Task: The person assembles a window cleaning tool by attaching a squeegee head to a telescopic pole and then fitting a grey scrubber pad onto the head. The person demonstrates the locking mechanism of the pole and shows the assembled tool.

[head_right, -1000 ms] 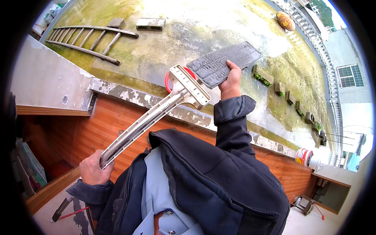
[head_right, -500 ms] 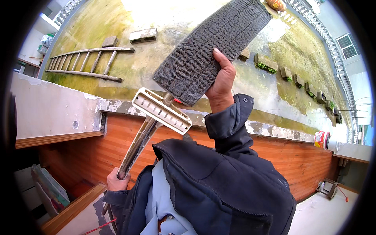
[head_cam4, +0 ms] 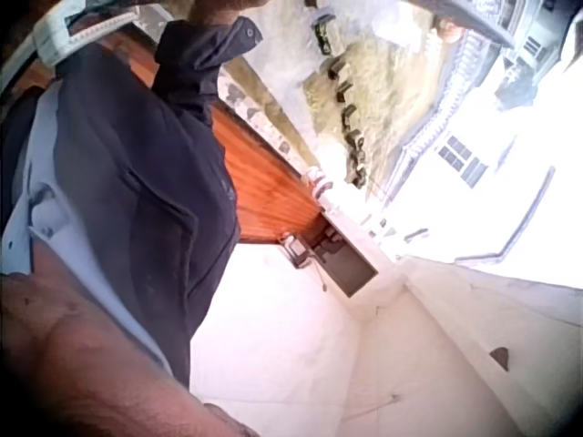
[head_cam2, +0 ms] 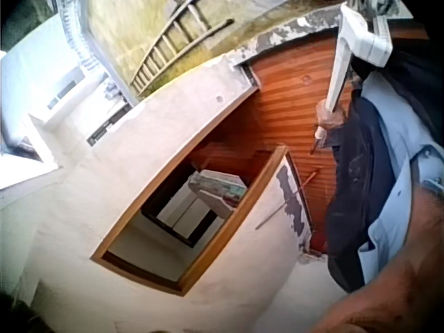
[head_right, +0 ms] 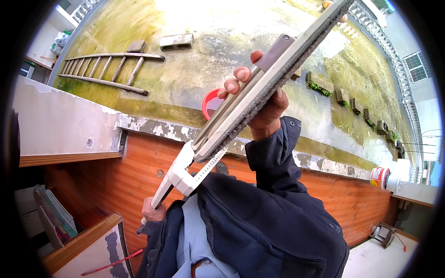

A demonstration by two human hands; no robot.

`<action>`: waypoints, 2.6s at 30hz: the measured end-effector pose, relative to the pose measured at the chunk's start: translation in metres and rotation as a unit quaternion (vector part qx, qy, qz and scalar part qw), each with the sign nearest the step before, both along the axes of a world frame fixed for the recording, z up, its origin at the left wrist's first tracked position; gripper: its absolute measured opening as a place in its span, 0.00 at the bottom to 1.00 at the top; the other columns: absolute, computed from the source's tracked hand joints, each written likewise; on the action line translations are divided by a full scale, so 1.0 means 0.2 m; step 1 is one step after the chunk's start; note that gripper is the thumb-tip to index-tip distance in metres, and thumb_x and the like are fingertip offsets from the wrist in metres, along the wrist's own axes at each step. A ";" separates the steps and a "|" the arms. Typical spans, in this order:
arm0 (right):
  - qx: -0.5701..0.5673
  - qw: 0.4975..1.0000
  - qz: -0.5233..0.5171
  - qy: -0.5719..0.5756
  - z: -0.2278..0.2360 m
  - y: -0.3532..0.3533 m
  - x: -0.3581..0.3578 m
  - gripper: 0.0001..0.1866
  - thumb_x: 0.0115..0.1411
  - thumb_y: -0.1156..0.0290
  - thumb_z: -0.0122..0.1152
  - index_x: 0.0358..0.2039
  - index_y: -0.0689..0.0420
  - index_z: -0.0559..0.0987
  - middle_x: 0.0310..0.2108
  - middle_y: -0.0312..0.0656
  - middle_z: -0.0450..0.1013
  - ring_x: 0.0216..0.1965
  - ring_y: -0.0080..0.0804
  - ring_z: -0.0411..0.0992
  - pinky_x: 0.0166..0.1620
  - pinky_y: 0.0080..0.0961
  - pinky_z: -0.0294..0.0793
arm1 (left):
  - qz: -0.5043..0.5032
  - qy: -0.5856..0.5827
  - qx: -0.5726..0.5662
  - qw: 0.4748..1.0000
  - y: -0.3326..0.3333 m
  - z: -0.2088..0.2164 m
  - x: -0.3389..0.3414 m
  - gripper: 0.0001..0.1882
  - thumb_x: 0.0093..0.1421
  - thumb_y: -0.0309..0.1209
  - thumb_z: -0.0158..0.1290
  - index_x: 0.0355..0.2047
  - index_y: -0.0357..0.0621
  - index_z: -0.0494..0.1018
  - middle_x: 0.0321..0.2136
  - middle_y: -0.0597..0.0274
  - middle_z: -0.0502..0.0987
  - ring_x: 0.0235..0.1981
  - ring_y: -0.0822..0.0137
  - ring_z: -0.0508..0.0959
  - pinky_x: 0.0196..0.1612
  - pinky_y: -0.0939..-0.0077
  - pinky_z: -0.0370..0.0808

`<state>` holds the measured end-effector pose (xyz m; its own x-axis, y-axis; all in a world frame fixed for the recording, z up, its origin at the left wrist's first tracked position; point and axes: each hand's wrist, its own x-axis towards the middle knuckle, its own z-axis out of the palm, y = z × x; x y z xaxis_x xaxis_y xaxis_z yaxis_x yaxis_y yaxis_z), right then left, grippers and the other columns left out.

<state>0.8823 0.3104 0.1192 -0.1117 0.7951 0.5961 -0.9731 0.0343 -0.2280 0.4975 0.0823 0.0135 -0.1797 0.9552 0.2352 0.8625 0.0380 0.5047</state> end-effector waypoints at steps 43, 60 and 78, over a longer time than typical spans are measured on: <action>0.033 0.995 0.093 -0.003 0.05 0.00 -0.01 0.21 0.65 0.56 0.54 0.59 0.37 0.69 0.44 0.29 0.72 0.47 0.31 0.70 0.57 0.40 0.64 | 0.009 0.041 0.017 0.999 0.05 -0.05 0.00 0.13 0.49 0.31 0.64 0.22 0.45 0.68 0.20 0.57 0.70 0.23 0.51 0.72 0.29 0.59 0.68; -0.293 0.942 -0.118 -0.114 -0.02 0.03 0.04 0.37 0.55 0.61 0.60 0.62 0.63 0.60 0.49 0.58 0.70 0.49 0.56 0.72 0.54 0.51 0.74 | -0.015 -0.163 -0.231 0.959 -0.02 -0.16 -0.02 0.11 0.45 0.31 0.67 0.22 0.42 0.74 0.15 0.54 0.73 0.18 0.56 0.77 0.26 0.67 0.74; -0.300 0.950 -0.074 -0.045 0.00 0.01 0.02 0.23 0.59 0.68 0.57 0.53 0.65 0.71 0.48 0.52 0.74 0.47 0.47 0.75 0.54 0.47 0.74 | -0.041 -0.164 -0.266 0.949 0.00 -0.11 -0.03 0.12 0.45 0.32 0.68 0.26 0.43 0.77 0.18 0.51 0.75 0.20 0.55 0.79 0.27 0.67 0.74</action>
<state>0.8863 0.3128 0.1193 -0.0002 0.9997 0.0242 -0.9434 0.0078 -0.3315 0.4923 0.0816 -0.0088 -0.0791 0.9370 -0.3402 0.6733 0.3019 0.6749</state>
